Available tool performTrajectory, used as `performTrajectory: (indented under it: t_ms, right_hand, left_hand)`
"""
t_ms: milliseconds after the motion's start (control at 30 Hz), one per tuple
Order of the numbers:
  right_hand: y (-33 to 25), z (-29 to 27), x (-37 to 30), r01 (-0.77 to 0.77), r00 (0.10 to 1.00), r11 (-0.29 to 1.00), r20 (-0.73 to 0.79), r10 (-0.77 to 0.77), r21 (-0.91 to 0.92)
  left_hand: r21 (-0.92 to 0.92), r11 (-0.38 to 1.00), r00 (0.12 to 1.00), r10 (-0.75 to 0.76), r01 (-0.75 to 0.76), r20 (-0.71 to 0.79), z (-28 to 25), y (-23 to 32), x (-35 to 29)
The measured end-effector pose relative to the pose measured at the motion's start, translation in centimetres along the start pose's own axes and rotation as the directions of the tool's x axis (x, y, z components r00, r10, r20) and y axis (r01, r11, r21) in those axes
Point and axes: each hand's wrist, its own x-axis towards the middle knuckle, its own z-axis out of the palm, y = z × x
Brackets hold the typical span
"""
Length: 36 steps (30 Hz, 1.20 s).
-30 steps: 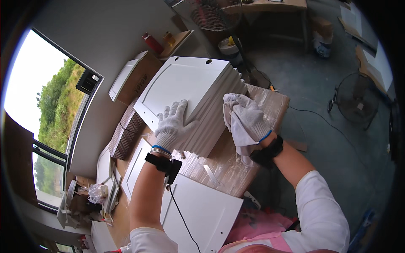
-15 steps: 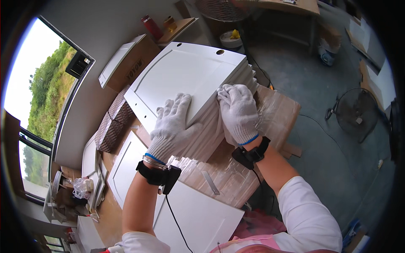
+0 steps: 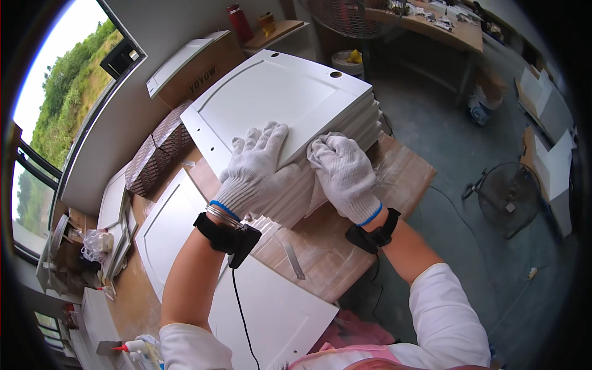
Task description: Cleaning and polishing white cabinet door panels.
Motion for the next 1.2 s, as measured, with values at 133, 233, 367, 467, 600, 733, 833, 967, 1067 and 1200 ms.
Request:
performTrajectory:
  t_ms: [133,233,367,467,600,733,833,967,1067,1200]
  right_hand:
    - [2.4,-1.7,1.9,-0.083,0.995,0.977,0.032,0.091,-0.196]
    - [2.0,-1.2,1.1,-0.082,0.995,0.983,-0.061,0.073,-0.165]
    - [0.0,-1.3,0.3,0.029,0.999,0.998,0.032,-0.027,-0.053]
    - [2.3,-1.9,1.6,-0.185,0.97,0.95,0.111,0.218,-0.251]
    - [0.2,-2.4,1.1,-0.15,0.956,0.989,0.253,0.146,-0.004]
    - [4.8,-3.7,3.2,-0.567,0.806,0.462,0.344,0.482,0.682]
    - [13.6,-6.0,5.7,-0.551,0.682,0.054,0.413,0.603,0.832]
    - [17.4,-6.0,8.4,-0.626,0.612,-0.49,0.772,0.173,0.606]
    - [17.5,-4.1,9.2,-0.713,0.575,-0.254,0.753,0.32,0.653]
    - [16.4,-4.1,10.1,-0.811,0.5,-0.088,0.763,0.409,0.579]
  left_hand:
    - [0.015,1.0,1.0,0.022,-0.022,0.015,0.1,-0.2,0.2]
    - [0.005,1.0,1.0,0.025,-0.025,0.014,0.3,0.2,0.3]
    - [-0.011,1.0,1.0,-0.003,0.003,0.01,-0.2,0.0,-0.1]
    - [-0.022,0.999,0.999,0.029,-0.029,-0.016,0.2,0.3,0.0]
    - [-0.013,0.999,0.999,0.038,-0.038,-0.027,0.0,-0.1,-0.1]
    - [-0.271,0.963,0.998,-0.018,-0.001,-0.067,-0.5,-1.4,-1.1]
    - [-0.481,0.877,0.945,-0.172,0.018,-0.279,1.2,-3.0,-3.1]
    - [-0.461,0.884,0.886,-0.271,0.075,-0.377,4.4,-3.2,-8.0]
    - [-0.583,0.806,0.908,-0.313,0.1,-0.278,5.4,-3.6,-8.1]
    - [-0.694,0.714,0.906,-0.346,0.086,-0.244,6.0,-4.1,-7.9]
